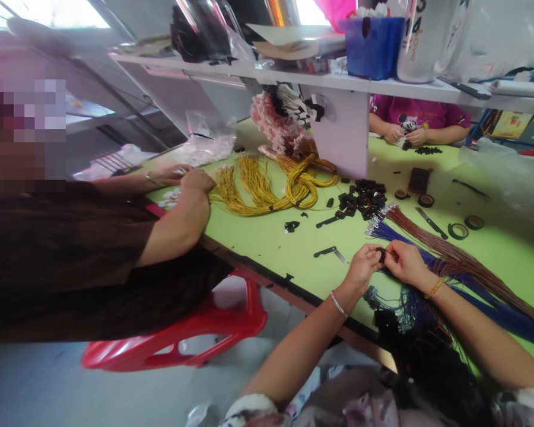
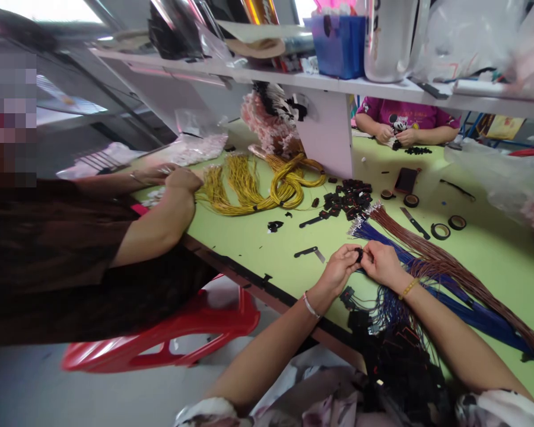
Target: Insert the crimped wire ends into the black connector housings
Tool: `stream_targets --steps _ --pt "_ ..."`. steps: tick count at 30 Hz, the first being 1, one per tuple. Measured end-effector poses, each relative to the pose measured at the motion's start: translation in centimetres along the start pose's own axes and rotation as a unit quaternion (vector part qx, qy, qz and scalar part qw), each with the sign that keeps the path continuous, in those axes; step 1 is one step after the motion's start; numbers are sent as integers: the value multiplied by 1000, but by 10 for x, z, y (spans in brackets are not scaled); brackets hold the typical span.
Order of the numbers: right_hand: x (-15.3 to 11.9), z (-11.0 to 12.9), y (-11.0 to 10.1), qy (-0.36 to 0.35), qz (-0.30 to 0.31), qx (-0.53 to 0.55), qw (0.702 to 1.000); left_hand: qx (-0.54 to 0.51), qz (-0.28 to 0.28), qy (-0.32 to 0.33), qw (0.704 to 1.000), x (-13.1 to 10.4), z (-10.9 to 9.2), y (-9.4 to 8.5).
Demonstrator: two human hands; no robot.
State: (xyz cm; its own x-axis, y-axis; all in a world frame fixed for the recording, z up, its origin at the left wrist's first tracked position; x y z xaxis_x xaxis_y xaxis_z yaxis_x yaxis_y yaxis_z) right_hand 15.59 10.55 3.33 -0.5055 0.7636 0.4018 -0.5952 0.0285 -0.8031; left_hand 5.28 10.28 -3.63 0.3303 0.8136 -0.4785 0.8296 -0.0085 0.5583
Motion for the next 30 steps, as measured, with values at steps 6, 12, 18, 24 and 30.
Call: stream_targets --steps 6,12,18,24,30 --pt "3 -6 -11 11 32 83 996 123 -50 88 987 -20 -12 9" --pt "7 -25 -27 56 45 160 984 507 171 333 777 -112 21 109" --pt "-10 -13 14 39 166 8 985 630 262 412 604 -124 60 137" --pt "-12 -6 15 24 173 -50 983 585 -196 382 688 -26 -84 26" --pt "-10 4 14 -1 205 -100 974 645 -381 209 629 48 -146 -62"
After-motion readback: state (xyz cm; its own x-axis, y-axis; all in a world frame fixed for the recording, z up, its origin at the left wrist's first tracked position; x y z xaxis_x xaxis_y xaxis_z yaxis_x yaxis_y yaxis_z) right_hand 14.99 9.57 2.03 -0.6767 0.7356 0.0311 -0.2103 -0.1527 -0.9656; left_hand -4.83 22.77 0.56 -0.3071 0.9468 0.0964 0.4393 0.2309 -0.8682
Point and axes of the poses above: each hand's wrist, its own x-axis towards the middle knuckle, its own y-axis out of the palm, z = x × y, the point moved 8 cm from there along x, towards the middle knuckle, and after that the axes turned 15 degrees about -y, right-handed, at the moved point
